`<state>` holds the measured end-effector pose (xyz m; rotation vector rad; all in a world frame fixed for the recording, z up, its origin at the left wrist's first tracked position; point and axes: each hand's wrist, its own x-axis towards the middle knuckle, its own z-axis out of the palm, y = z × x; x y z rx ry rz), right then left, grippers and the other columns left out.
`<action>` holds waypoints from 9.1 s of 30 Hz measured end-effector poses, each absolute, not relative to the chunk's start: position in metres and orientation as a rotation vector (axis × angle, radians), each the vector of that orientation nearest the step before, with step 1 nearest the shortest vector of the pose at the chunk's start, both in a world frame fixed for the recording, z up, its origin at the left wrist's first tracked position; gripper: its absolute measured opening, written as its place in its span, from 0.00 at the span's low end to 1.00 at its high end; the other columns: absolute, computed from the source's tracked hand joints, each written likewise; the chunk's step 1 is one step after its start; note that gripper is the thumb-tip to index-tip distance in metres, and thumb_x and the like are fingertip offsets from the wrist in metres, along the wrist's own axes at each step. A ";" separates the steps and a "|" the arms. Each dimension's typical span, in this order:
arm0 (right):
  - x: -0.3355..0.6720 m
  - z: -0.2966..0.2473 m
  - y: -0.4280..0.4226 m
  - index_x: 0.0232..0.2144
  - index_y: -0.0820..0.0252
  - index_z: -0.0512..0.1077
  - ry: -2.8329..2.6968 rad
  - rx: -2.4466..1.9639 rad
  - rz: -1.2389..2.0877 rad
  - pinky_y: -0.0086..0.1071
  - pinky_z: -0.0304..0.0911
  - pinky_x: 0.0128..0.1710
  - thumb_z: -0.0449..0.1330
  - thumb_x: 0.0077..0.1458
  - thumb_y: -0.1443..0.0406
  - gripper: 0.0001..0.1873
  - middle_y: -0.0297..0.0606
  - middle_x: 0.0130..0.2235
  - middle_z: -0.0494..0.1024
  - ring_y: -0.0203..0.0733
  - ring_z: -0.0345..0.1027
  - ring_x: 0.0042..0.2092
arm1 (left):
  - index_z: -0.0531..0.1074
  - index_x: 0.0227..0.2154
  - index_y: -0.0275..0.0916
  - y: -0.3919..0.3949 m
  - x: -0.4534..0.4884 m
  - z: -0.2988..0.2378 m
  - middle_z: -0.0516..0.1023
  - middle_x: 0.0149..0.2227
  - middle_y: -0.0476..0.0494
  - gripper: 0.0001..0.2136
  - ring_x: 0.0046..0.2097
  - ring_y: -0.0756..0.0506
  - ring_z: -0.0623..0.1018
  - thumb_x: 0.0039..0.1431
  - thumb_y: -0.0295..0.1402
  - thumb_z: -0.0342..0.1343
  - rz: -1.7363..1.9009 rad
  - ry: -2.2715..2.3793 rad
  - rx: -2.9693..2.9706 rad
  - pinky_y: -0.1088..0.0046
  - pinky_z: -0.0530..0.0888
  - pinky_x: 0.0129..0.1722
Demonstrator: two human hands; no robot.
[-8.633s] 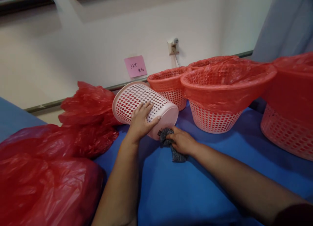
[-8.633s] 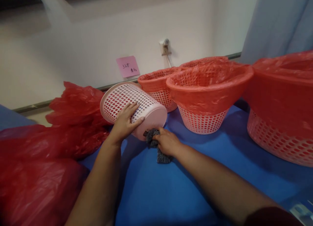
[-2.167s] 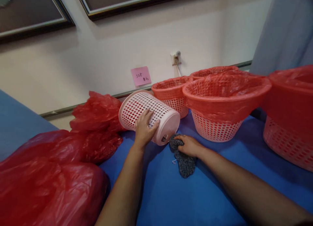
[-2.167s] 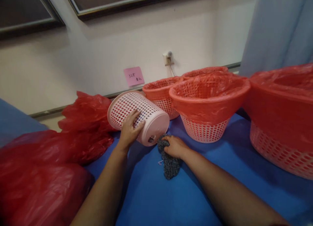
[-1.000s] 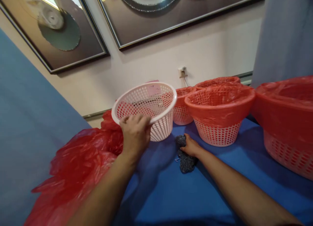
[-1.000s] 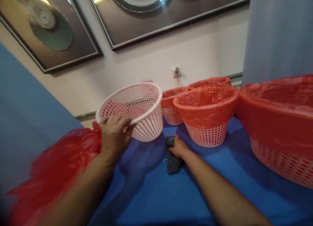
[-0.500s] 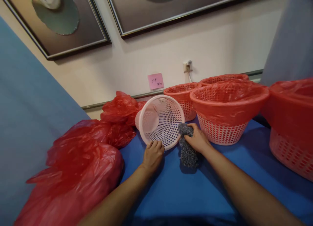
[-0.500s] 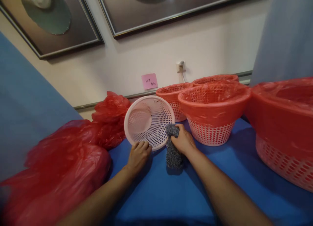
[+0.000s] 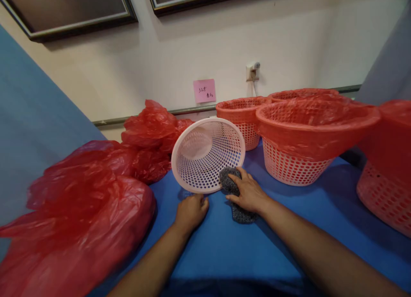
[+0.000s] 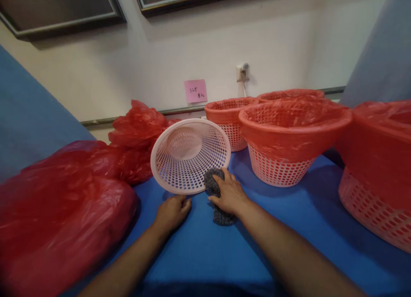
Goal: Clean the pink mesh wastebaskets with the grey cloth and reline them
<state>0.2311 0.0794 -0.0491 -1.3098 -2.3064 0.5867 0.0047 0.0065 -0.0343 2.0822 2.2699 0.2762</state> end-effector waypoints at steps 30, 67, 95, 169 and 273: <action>0.231 -0.043 0.078 0.67 0.49 0.63 -2.483 -1.145 0.630 0.40 0.61 0.63 0.57 0.54 0.73 0.38 0.44 0.69 0.58 0.48 0.64 0.63 | 0.78 0.39 0.37 0.035 0.000 -0.054 0.84 0.38 0.43 0.14 0.40 0.43 0.82 0.56 0.42 0.62 1.275 1.456 1.594 0.66 0.78 0.43; 0.226 -0.053 0.078 0.62 0.48 0.69 -2.381 -0.869 0.954 0.35 0.61 0.62 0.59 0.48 0.73 0.38 0.38 0.62 0.67 0.42 0.66 0.60 | 0.78 0.36 0.36 0.039 -0.008 -0.063 0.84 0.35 0.42 0.15 0.37 0.43 0.82 0.57 0.44 0.61 1.197 1.474 1.606 0.66 0.79 0.40; 0.244 -0.043 0.094 0.63 0.52 0.68 -2.417 -1.364 0.536 0.41 0.63 0.60 0.56 0.51 0.73 0.36 0.45 0.63 0.67 0.50 0.68 0.59 | 0.77 0.36 0.36 0.041 -0.012 -0.054 0.81 0.29 0.44 0.18 0.30 0.44 0.79 0.59 0.49 0.58 1.166 1.692 1.644 0.69 0.74 0.32; 0.247 -0.035 0.100 0.66 0.55 0.65 -2.245 -1.637 0.427 0.42 0.66 0.54 0.55 0.57 0.69 0.33 0.50 0.60 0.65 0.50 0.72 0.51 | 0.74 0.37 0.37 0.037 -0.011 -0.054 0.80 0.30 0.47 0.13 0.29 0.48 0.78 0.59 0.43 0.59 1.358 1.539 1.577 0.72 0.77 0.31; 0.247 -0.042 0.102 0.64 0.51 0.66 -2.323 -1.428 0.587 0.39 0.64 0.57 0.56 0.53 0.72 0.36 0.46 0.58 0.66 0.47 0.70 0.53 | 0.73 0.36 0.37 0.034 -0.011 -0.050 0.76 0.25 0.50 0.14 0.27 0.48 0.77 0.60 0.45 0.58 1.346 1.556 1.483 0.74 0.75 0.26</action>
